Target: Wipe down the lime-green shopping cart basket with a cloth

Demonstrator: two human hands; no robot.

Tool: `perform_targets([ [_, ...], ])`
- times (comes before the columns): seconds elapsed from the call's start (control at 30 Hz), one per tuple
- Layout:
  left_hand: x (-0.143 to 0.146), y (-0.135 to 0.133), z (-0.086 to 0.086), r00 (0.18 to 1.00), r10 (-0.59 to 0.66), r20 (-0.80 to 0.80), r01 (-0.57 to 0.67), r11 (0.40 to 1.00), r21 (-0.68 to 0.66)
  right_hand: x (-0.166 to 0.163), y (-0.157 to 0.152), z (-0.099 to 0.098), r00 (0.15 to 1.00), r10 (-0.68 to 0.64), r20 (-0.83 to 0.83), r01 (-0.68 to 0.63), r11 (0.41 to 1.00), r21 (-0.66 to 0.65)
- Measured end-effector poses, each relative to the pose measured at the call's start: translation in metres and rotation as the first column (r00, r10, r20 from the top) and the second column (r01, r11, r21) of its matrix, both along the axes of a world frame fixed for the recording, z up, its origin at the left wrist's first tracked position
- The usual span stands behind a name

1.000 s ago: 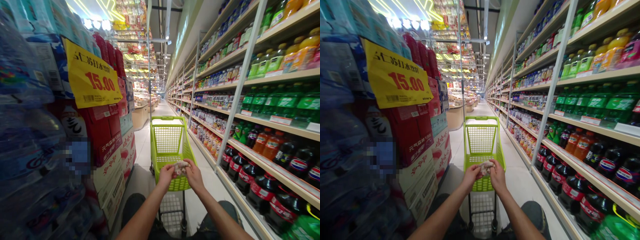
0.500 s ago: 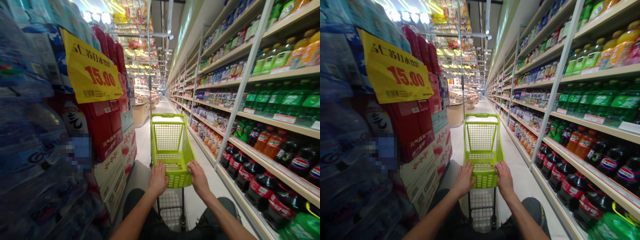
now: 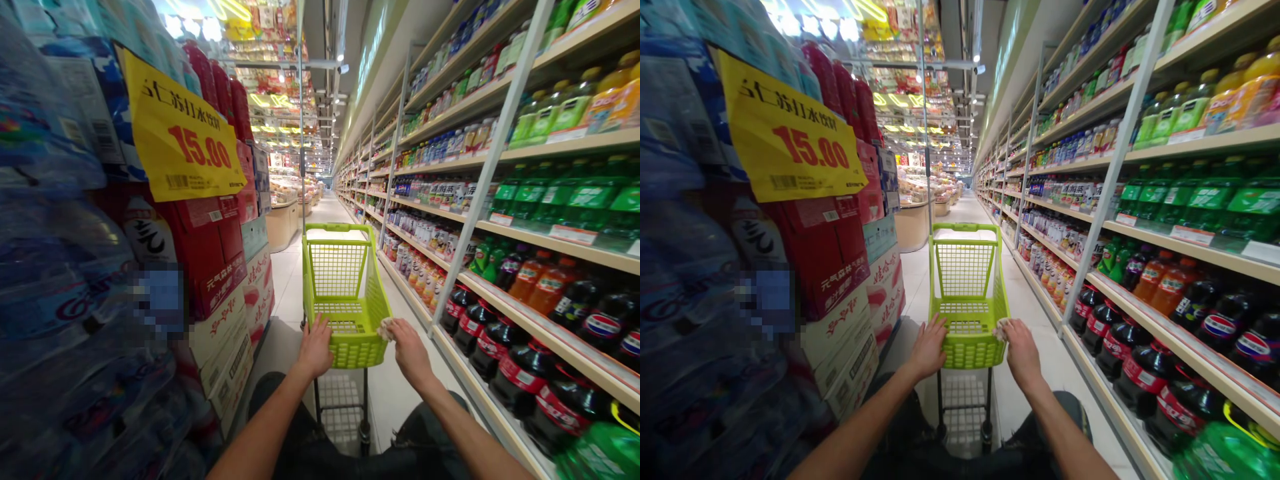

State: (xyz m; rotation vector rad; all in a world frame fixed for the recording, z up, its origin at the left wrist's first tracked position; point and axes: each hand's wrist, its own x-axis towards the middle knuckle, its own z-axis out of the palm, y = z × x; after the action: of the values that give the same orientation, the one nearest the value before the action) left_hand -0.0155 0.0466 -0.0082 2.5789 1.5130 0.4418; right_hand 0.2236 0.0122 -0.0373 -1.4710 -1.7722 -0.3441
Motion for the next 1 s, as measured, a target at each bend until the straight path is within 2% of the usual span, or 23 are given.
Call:
perform_targets([
  [0.17,0.000,0.003,-0.001,1.000,-0.015,0.012,0.015,1.000,-0.012,-0.071,0.008,-0.005,0.980,0.191,0.052,-0.192,0.981,0.011],
  [0.23,-0.003,0.003,0.000,1.000,-0.016,0.007,0.016,1.000,-0.017,-0.079,0.011,-0.006,0.969,0.236,0.078,-0.237,0.971,0.011],
  [0.3,-0.006,0.003,0.002,1.000,-0.014,0.005,0.014,1.000,-0.023,-0.060,0.010,-0.005,0.978,0.194,0.078,-0.196,0.981,0.006],
  [0.43,-0.007,0.002,0.002,1.000,-0.024,0.018,0.024,0.999,-0.027,0.001,0.003,0.003,0.999,-0.034,0.031,0.035,0.999,-0.009],
  [0.5,-0.005,0.002,0.000,0.999,-0.023,0.028,0.024,0.999,-0.022,0.004,0.002,0.006,0.998,-0.057,0.015,0.058,0.998,-0.028],
  [0.67,-0.004,0.003,-0.001,0.999,-0.032,0.027,0.033,0.999,-0.019,-0.068,0.005,0.001,0.982,0.185,0.039,-0.184,0.982,-0.040],
  [0.73,-0.006,0.004,0.000,0.999,-0.027,0.019,0.028,0.999,-0.028,-0.080,0.007,0.000,0.965,0.253,0.068,-0.252,0.967,-0.035],
  [0.8,-0.008,0.003,0.001,1.000,-0.016,0.014,0.016,0.999,-0.036,-0.064,0.007,-0.001,0.970,0.234,0.071,-0.233,0.972,-0.026],
  [0.93,-0.009,0.003,0.000,0.999,-0.011,0.030,0.012,0.999,-0.033,-0.001,0.003,0.001,1.000,-0.019,0.003,0.019,1.000,0.018],
  [1.0,-0.008,0.003,0.001,0.999,-0.016,0.041,0.017,1.000,-0.027,0.007,0.003,0.001,0.995,-0.093,-0.024,0.094,0.995,0.016],
])
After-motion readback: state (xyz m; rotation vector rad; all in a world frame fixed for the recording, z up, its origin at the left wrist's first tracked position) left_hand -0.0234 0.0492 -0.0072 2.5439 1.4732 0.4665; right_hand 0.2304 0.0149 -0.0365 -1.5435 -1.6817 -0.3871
